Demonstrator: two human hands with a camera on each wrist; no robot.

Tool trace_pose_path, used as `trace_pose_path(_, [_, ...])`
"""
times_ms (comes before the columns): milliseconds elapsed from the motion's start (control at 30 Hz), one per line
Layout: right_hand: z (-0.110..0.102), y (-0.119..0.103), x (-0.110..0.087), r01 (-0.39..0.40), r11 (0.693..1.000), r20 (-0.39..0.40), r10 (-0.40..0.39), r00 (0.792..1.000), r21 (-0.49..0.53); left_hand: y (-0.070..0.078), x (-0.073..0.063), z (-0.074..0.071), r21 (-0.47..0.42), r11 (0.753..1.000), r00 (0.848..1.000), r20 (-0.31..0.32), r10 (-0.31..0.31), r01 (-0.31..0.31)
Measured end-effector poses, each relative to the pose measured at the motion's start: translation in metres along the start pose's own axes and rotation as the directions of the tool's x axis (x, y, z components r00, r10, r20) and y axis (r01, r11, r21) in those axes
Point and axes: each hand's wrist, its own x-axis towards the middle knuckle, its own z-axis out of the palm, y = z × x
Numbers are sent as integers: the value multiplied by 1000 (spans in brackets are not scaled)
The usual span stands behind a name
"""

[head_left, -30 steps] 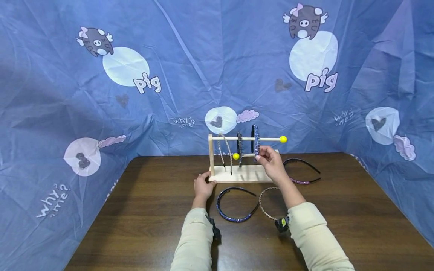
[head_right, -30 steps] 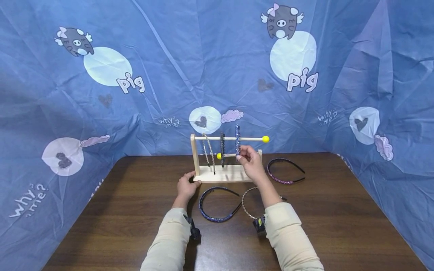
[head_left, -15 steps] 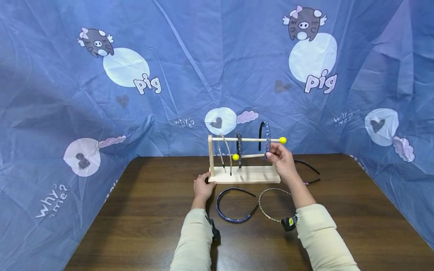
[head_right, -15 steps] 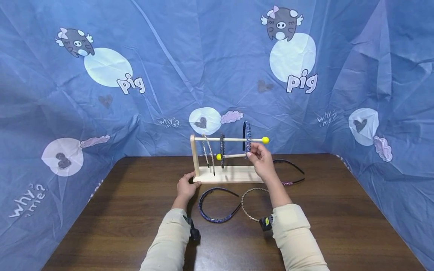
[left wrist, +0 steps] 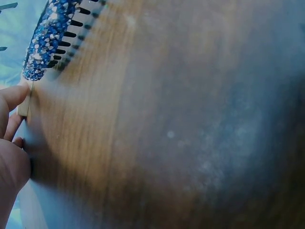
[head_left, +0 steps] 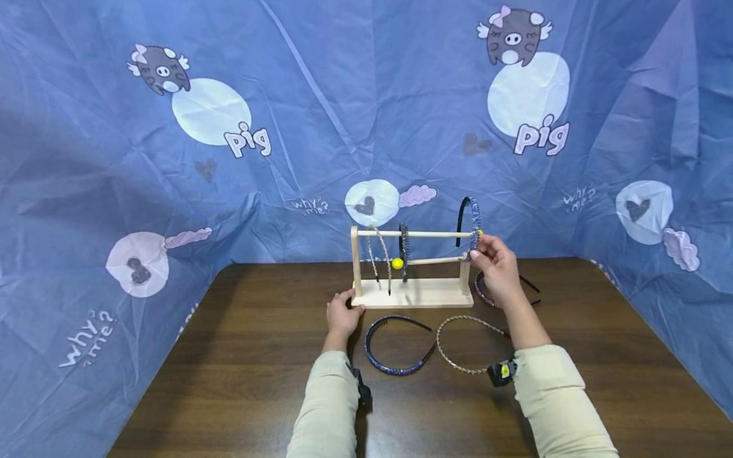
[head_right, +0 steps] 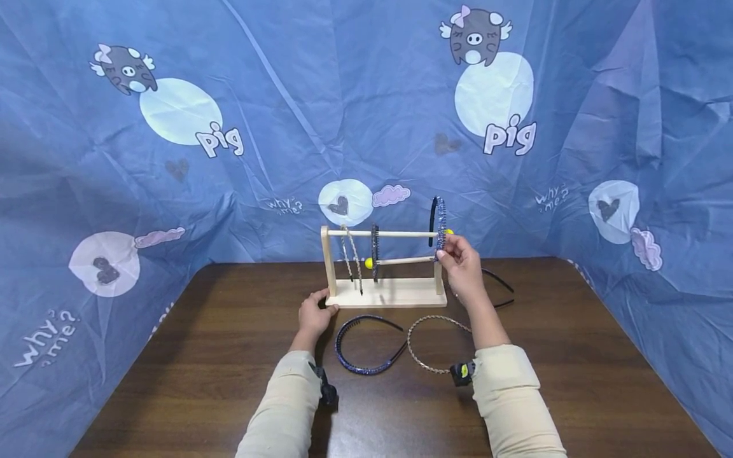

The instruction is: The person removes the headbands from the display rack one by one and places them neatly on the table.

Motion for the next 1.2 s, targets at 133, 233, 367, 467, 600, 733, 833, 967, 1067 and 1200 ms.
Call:
trace_pose_path(133, [-7,-3,2,8,1000,-44,-7,999,29,-2,1,1,-1,1000,1000,-2,10,-10])
trace_pose_path(233, [-13,-5,2,5,1000,-66,-4,998,13,-3,1,1,5,1000,1000,1,18,-18])
trace_pose_path(367, [-20,-7,3,19,1000,-81,-17,997,23,-2,1,-1,14,1000,1000,5,16,-16])
trace_pose_path(467, [-27,-8,2,35,998,-93,-30,995,59,-3,1,-1,-2,1000,1000,14,3,-3])
trace_pose_path(600, [-36,-8,-2,51,992,-119,-38,992,112,-13,6,6,-31,999,1000,2,20,-20])
trace_pose_path(733, [-46,-8,-5,66,991,-151,-48,987,117,-26,12,15,-31,998,997,-37,62,-63])
trace_pose_path(833, [-55,-7,-7,67,993,-169,-50,984,100,-22,11,14,-49,997,998,-34,51,-52])
trace_pose_path(967, [-66,-5,-11,52,994,-202,-32,979,92,-6,4,4,-30,999,1000,-4,12,-12])
trace_pose_path(1067, [-75,-4,-15,43,995,-226,-23,974,87,-1,1,1,9,1000,1000,5,8,-8])
trace_pose_path(1200, [-88,-1,-21,50,997,-237,-34,971,62,1,-1,0,12,1000,1000,4,19,-19])
